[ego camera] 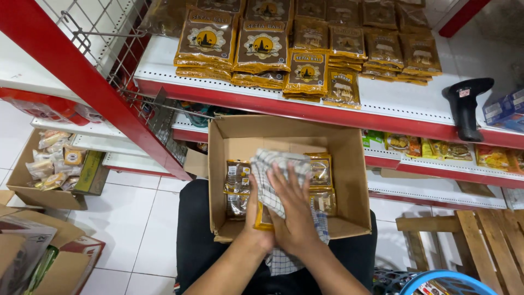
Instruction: The person picks up coffee packets from a shelf and a box, scans them using a handheld scanner, and places them into a cardboard box.
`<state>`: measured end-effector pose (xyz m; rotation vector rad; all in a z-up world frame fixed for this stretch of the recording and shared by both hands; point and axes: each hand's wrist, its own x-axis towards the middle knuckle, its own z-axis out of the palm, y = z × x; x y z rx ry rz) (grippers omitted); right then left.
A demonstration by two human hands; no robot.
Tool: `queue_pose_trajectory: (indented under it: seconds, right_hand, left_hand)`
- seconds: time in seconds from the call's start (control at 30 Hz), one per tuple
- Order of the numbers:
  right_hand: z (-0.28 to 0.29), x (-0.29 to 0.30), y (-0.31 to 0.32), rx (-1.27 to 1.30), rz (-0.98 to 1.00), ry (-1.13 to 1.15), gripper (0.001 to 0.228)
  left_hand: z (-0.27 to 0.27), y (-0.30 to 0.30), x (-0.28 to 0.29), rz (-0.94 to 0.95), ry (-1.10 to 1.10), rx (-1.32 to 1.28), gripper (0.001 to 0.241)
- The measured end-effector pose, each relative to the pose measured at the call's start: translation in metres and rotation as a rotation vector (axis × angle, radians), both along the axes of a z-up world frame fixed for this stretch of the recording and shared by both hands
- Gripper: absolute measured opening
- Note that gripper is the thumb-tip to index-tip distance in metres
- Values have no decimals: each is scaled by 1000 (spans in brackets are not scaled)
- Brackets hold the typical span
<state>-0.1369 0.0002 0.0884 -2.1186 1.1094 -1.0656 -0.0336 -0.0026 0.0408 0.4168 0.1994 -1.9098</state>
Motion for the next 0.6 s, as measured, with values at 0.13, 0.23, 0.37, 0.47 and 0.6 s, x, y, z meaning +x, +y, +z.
queue_pose_trajectory:
  seconds: [0.13, 0.23, 0.37, 0.47, 0.6]
  right_hand:
    - [-5, -4, 7, -4, 151, 88, 62]
    - [-13, -15, 5, 70, 305, 3, 57]
    - [-87, -67, -14, 428, 349, -159, 48]
    - [-74, -72, -50, 634, 155, -315, 44]
    - [-36, -48, -107, 399, -274, -107, 40]
  left_hand:
    - [1, -6, 9, 52, -67, 27, 75]
    - [-16, -13, 21, 8, -50, 91, 92]
    - [-36, -21, 33, 9, 307, -414, 108]
    - [-22, -19, 43, 79, 199, -182, 113]
    - [-8, -17, 53, 154, -180, -37, 102]
